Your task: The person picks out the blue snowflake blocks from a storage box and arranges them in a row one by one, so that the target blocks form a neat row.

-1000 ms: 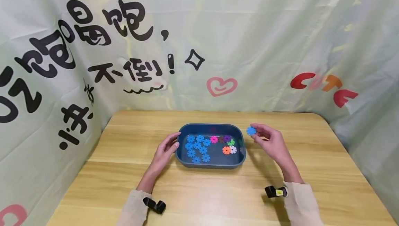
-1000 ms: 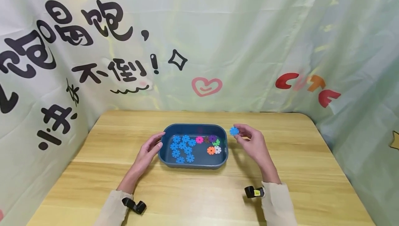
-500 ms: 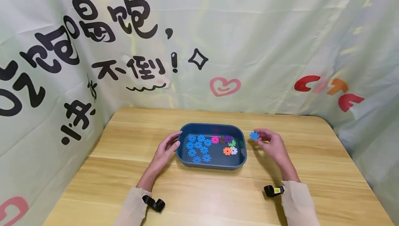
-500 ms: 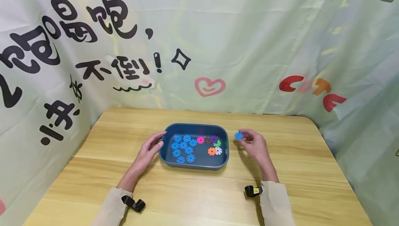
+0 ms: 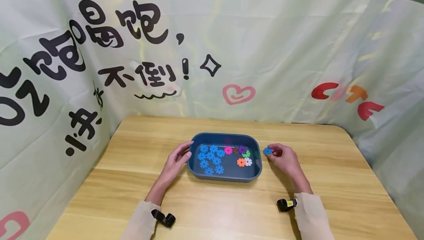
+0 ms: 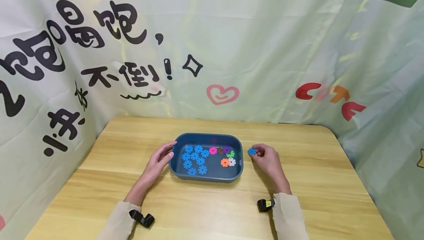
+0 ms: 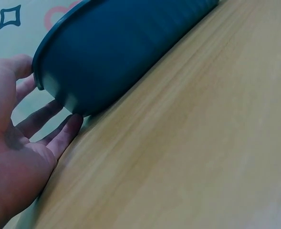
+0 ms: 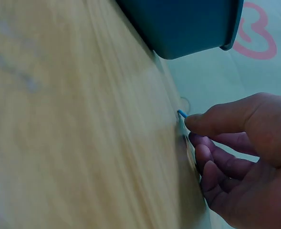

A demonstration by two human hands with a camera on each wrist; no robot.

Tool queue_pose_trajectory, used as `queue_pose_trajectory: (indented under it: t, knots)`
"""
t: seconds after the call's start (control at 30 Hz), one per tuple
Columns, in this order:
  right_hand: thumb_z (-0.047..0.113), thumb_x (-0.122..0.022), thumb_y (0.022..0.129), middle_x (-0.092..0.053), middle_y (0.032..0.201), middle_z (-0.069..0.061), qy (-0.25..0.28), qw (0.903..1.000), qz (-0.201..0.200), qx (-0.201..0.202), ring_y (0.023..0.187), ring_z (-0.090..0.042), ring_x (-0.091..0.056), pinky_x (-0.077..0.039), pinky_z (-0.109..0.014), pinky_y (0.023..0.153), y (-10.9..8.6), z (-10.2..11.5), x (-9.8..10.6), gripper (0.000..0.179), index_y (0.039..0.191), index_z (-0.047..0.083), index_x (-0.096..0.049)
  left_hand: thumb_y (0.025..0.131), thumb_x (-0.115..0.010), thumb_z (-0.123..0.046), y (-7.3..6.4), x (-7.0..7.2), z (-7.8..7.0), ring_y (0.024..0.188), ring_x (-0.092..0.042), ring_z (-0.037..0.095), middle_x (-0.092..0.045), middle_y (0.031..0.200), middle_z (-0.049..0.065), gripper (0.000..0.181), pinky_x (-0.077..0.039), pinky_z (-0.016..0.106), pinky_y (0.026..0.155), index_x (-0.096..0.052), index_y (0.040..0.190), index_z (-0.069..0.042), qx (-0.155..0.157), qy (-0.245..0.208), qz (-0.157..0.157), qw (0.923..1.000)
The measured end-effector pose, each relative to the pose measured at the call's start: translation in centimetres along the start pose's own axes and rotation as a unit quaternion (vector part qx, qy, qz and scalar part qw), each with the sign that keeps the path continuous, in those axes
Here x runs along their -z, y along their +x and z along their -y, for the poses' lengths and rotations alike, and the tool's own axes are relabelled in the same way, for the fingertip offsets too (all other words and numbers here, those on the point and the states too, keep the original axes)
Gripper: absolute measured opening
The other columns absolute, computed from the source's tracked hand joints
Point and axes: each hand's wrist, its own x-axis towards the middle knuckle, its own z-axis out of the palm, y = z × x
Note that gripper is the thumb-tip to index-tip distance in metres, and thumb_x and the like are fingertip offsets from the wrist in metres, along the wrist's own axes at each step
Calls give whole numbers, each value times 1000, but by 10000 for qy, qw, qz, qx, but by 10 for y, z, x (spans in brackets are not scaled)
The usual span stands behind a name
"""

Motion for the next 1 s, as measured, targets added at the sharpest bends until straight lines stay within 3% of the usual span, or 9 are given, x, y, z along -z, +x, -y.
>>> queue_pose_trajectory:
  t: [0.3, 0.67, 1.0]
  knots:
    - [1, -74, 91, -66, 104, -20, -160, 9997, 61, -147, 93, -31, -58, -51, -34, 77, -1, 3, -3, 30, 119, -7, -68, 107, -58, -26, 0, -1, -1, 140, -47, 29, -49, 153, 3, 39, -48, 31, 106, -57, 145, -23, 43, 32, -7, 10000]
    - [3, -74, 93, -65, 106, -20, -291, 9992, 218, -149, 94, -31, -58, -52, -41, 81, -2, 4, -1, 31, 120, -8, -66, 107, -58, -27, -1, 0, 0, 141, -46, 29, -48, 153, 3, 40, -48, 31, 107, -56, 146, -22, 84, 55, -2, 9999]
    - [6, -71, 96, -66, 115, -23, 50, 10000, 8, 9, 103, -35, -62, -54, -25, 80, -2, 10, 8, 36, 129, -6, -63, 106, -59, -29, -1, -1, -2, 141, -46, 28, -49, 153, 3, 41, -48, 33, 107, -55, 146, -23, 94, 107, -14, 9999]
